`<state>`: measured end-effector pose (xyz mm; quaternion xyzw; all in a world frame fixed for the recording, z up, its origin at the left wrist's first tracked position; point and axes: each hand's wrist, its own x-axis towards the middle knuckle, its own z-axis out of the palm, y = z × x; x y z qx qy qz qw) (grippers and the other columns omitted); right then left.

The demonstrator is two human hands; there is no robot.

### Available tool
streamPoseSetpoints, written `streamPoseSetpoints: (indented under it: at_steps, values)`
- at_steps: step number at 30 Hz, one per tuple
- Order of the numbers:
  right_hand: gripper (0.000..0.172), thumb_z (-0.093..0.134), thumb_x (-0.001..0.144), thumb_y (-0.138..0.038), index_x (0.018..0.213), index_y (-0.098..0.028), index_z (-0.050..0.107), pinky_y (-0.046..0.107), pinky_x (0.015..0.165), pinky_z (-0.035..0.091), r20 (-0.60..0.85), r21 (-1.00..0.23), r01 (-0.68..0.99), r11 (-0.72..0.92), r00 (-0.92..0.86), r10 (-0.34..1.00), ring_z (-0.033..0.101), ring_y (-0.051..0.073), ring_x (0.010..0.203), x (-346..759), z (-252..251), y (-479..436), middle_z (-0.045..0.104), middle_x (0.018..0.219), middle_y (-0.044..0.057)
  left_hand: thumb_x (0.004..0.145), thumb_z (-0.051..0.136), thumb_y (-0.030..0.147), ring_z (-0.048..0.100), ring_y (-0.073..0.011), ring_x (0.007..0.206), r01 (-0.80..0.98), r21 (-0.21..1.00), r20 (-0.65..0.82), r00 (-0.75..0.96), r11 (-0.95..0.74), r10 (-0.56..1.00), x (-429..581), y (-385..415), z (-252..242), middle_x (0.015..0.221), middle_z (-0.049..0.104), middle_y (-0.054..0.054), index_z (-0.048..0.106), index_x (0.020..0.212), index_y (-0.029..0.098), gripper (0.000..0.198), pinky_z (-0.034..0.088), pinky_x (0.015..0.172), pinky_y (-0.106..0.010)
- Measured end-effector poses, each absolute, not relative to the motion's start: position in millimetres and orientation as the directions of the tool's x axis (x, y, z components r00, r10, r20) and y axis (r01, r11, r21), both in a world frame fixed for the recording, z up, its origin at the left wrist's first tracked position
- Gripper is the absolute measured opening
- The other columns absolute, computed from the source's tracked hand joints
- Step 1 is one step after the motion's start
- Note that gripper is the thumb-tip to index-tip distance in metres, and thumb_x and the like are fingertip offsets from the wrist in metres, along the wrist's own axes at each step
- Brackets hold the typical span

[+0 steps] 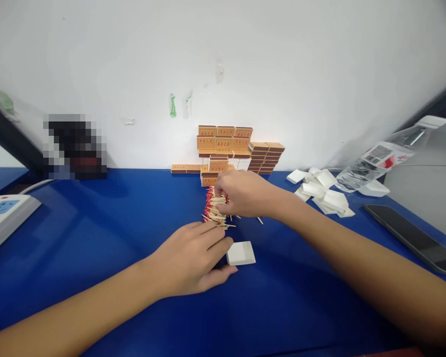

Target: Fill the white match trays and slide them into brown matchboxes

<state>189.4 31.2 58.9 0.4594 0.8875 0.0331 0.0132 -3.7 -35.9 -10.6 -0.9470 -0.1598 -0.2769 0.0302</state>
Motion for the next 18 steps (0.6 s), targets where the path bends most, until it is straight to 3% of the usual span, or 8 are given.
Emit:
streamPoseSetpoints:
  at_steps: [18]
  values:
    - [0.009,0.067,0.082,-0.021,0.075,-0.017,0.063,0.030,0.058,0.024,-0.009,0.080,0.810,0.580,-0.582,0.813,0.049,0.016,0.070,193.8,60.5,30.5,0.067,0.085,0.007,0.096,0.069,0.038,0.071,-0.0248,0.082,0.326,0.096,0.547,0.772,-0.941,0.323,-6.2,-30.3,-15.7,0.090,0.072,-0.007,0.070,0.110,0.013,0.029,0.061,0.075,-0.040]
